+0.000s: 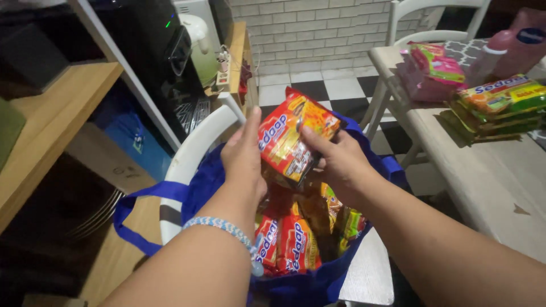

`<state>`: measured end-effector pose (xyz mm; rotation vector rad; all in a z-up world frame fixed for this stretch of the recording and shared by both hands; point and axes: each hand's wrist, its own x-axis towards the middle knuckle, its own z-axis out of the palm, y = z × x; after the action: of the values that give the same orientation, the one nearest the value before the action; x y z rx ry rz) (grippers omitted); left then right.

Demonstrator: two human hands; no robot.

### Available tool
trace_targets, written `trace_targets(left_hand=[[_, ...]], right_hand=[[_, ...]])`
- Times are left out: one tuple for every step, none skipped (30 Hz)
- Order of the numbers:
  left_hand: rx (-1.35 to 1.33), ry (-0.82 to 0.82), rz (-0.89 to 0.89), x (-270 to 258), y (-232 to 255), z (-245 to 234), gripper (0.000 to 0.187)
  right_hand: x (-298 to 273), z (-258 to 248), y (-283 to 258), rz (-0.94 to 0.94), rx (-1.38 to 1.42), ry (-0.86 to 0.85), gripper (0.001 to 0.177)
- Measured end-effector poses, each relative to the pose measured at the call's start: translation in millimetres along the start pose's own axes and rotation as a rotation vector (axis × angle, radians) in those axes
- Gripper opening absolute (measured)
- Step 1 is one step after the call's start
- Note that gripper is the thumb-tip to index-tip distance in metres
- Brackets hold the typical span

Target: Unpack various items including toiletries and instant noodles from a shopping bag and organize them on a table.

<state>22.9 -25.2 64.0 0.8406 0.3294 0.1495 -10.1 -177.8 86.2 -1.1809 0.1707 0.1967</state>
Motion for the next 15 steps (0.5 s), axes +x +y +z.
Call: trace_targets(left_hand=[[0.003,-0.008,-0.005,2.4,-0.2,7.9,0.039],[0.014,-0.014,0.024,4.9,-0.8,16.6,0.043],[0.025,-0.021,0.053,7.4,-1.7,25.7,0.047],[0.028,-0.032,0.044,13.8,-7.4,35.3,0.047],[0.033,-0.058,0.073,20.3,-13.8,45.3,0.052],[0.039,-0.087,0.100,26.4,-21.3,56.0,0.058],[0.043,-0.101,0.088,27.6,-28.0,68.8,0.058],[0.076,-0.136,0.100,28.2,-35.9,82.4,0.063],[0.109,-0.171,0.112,28.5,-44.4,96.2,0.068],[0.114,-0.187,0.095,27.3,-55.1,107.4,0.068],[0.165,-0.224,0.110,26.0,-66.3,118.8,0.071],[0.217,-0.263,0.124,23.9,-78.2,130.4,0.076],[0.222,-0.282,0.106,20.1,-90.0,141.1,0.076],[0.289,-0.334,0.146,15.9,-101.9,151.2,0.079],[0.355,-0.387,0.188,11.5,-114.0,160.9,0.084]], right_hand=[[8.2,-6.7,1.0,-0.004,0.003,0.008,0.041],[16.2,-14.1,1.6,-0.087,0.061,0.020,0.042],[24.3,-21.9,2.0,-0.170,0.119,0.031,0.042],[25.6,-26.0,-4.4,-0.176,0.121,0.044,0.042],[27.1,-30.7,-10.8,-0.231,0.162,0.068,0.041],[28.1,-36.5,-17.2,-0.287,0.203,0.096,0.040],[29.5,-42.8,-23.1,-0.295,0.205,0.112,0.040],[30.2,-50.4,-29.2,-0.344,0.197,0.152,0.039],[31.0,-58.5,-35.3,-0.393,0.189,0.192,0.038],[32.2,-70.8,-38.4,-0.400,0.191,0.215,0.038],[33.3,-83.6,-41.4,-0.430,0.201,0.252,0.038],[33.7,-97.2,-44.4,-0.459,0.212,0.292,0.038],[30.3,-108.4,-48.6,-0.466,0.215,0.317,0.038],[26.5,-119.4,-52.2,-0.433,0.229,0.388,0.038],[22.6,-130.3,-55.7,-0.399,0.244,0.459,0.039]])
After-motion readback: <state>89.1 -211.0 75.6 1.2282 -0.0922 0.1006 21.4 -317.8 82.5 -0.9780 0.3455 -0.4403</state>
